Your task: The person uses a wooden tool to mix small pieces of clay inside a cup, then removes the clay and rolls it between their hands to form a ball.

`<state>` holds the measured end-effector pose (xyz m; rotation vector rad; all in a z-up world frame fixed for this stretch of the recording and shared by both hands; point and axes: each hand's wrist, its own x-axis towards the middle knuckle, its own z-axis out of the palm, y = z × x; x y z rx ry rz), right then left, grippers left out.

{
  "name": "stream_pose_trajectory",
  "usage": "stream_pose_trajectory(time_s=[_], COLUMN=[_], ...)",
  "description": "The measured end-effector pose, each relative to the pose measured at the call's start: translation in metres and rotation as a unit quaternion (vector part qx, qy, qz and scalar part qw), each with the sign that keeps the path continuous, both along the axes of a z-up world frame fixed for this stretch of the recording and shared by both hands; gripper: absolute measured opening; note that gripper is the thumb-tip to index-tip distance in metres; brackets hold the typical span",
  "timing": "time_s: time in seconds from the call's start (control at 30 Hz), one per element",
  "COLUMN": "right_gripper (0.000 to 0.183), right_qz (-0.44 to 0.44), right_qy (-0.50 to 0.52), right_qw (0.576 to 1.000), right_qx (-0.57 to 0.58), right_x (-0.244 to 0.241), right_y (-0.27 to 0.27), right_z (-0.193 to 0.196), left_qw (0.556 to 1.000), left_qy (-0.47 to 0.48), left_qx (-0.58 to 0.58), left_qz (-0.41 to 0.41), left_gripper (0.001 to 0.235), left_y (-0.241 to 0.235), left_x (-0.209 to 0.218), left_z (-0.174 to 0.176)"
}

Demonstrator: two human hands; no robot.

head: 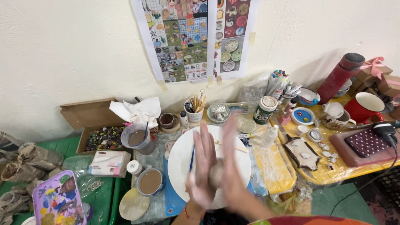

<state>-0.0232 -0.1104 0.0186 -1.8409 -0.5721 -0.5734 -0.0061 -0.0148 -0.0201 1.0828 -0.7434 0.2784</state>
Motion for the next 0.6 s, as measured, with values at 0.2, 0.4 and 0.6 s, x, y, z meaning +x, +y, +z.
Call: stream_pose_trajectory(time_s=[0.2, 0.4, 0.6], right_gripper=[0.072, 0.077, 0.081], right_qz=[-0.092, 0.045, -0.061], right_qy=[0.002, -0.049, -0.023], right_qw=[0.994, 0.99, 0.994], right_qx=[0.059, 0.124, 0.085], right_x=[0.02, -0.017, 0.038], right_y=[-0.018, 0.019, -0.027], right_z=[0.01, 0.003, -0.005], left_qw=[0.991, 0.986, 0.983], left_qy=[0.059, 0.133, 0.113], left_qx=[-0.034, -0.015, -0.085], left_qz=[-0.117, -0.098, -0.113], left_gripper=[0.091, 0.087, 0.094], left_y=[-0.012, -0.005, -0.014], left_x=[-0.014, 0.002, -0.015], left_z=[-0.004, -0.017, -0.009])
